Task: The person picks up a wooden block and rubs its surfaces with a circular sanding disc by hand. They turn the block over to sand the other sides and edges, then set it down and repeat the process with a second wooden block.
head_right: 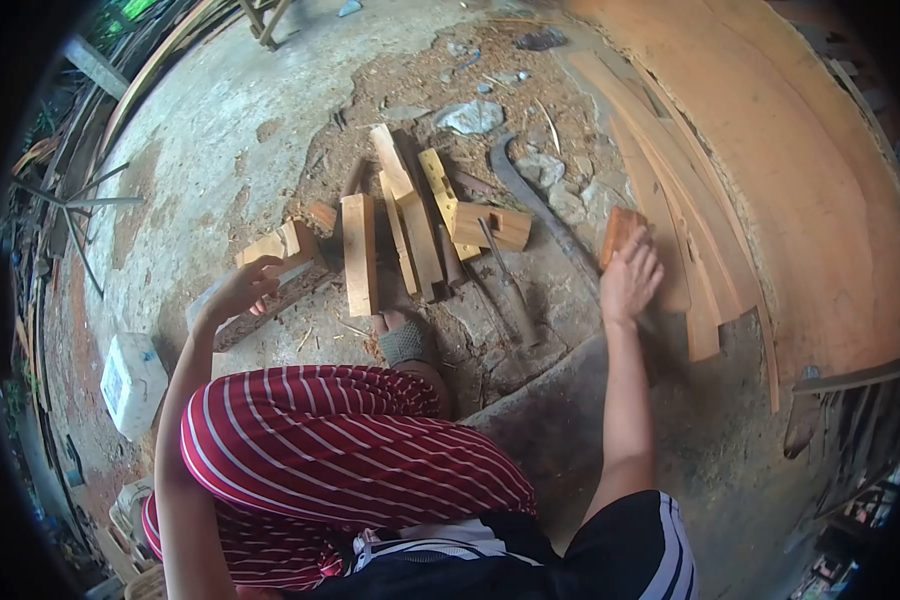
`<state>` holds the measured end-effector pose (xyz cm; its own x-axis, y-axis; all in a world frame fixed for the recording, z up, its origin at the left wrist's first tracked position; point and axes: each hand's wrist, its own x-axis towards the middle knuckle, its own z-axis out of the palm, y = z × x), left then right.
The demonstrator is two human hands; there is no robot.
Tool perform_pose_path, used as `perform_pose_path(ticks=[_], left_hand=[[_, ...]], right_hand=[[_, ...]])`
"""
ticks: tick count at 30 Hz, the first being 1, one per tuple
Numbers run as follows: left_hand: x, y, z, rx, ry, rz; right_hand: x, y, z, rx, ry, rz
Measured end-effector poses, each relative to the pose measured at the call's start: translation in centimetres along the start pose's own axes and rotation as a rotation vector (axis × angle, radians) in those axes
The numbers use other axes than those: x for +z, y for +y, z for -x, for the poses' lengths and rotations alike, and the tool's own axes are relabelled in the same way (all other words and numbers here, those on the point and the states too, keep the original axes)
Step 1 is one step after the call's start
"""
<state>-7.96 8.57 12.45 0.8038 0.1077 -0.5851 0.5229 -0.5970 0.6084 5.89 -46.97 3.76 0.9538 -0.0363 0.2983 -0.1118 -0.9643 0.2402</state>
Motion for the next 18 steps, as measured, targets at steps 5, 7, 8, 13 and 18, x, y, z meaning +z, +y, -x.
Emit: perform_pose_path(ticks=[5,7,8,13,18], left_hand=[[-0.7,-0.3,1.3,0.019,0.033,-0.163],[-0.2,-0.1,2.1,0.013,0.065,-0.167],[0.0,-0.4,2.2,0.023,0.061,-0.187],[1.1,-2.4,2.2,0.026,0.040,-0.207],[2.7,-2.4,1.1,-0.035,0.042,-0.310]], right_hand=[[3.7,0.2,-2.1,0.263,-0.350,-0.128],[2.8,-0.5,-2.5,0.282,-0.372,-0.175],[2.6,-0.9,-2.2,0.320,-0.405,-0.210],[0.8,-3.6,-1.5,0.091,-0.008,-0.187],[-2.6,-15.1,0.5,-0.460,-0.054,-0.435]])
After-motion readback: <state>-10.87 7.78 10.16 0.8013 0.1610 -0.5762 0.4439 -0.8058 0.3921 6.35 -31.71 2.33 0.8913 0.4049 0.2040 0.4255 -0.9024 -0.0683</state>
